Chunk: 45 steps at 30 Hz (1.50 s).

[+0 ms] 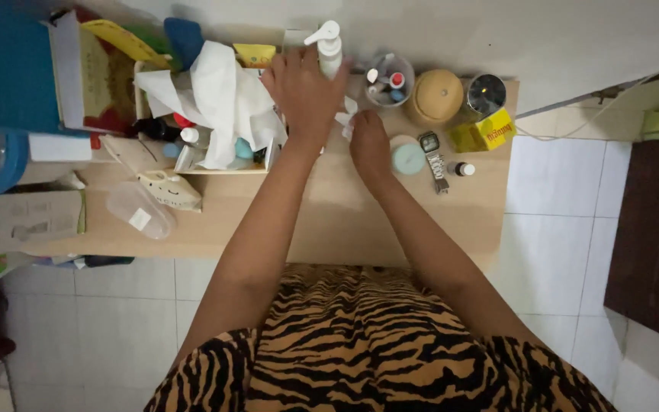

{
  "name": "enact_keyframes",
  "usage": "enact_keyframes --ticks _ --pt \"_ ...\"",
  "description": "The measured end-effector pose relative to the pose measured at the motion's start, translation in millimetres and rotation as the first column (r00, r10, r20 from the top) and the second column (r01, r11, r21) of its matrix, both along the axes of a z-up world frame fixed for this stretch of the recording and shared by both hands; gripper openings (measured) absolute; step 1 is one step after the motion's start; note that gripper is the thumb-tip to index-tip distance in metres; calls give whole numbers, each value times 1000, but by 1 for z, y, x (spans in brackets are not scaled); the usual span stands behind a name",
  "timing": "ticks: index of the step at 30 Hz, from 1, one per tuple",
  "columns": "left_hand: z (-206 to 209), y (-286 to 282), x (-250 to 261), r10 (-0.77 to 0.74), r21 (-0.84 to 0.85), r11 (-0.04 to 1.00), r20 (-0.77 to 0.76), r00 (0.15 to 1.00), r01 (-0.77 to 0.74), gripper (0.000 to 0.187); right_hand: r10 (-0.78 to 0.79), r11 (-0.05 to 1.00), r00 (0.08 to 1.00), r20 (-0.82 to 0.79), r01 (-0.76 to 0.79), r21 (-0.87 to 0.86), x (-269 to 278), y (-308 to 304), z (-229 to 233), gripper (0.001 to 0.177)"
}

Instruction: Organizing and sorting various personal care items, medicine boxes, and tissues on a desk surface.

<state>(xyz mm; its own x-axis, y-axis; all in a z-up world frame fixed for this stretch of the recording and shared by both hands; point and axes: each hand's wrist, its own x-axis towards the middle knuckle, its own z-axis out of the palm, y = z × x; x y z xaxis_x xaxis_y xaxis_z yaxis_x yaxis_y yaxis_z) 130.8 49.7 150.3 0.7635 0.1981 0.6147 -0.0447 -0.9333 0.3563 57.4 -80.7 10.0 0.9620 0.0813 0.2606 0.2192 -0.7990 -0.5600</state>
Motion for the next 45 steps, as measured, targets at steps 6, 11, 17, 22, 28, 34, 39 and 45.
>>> enact_keyframes --ticks 6,11,17,22,28,34,39,45 --pt "11 10 1 -160 -138 979 -79 984 148 28 -86 996 996 -36 87 15 -16 2 -27 27" --pt "23 13 1 -200 -228 957 -61 978 181 33 -52 996 997 -50 55 66 -24 11 -56 35" --pt "63 20 -6 -235 -284 934 -32 971 217 31 -30 998 999 18 31 -52 -13 11 -71 35" --pt "102 29 -20 -222 -286 936 -21 975 207 31 -168 772 744 -647 507 383 13 33 63 42" --pt "131 39 -21 -188 -182 963 73 979 198 29 110 869 891 -440 129 478 63 48 100 37" --pt "139 43 -23 -219 -267 939 17 976 216 27 332 887 648 -685 33 461 85 57 127 44" --pt "141 45 -23 -235 -278 933 16 972 230 31 296 951 686 -664 -151 269 67 41 91 37" --pt "133 47 -22 -246 -285 924 69 967 256 27 85 994 742 -665 -107 9 -18 0 -11 51"
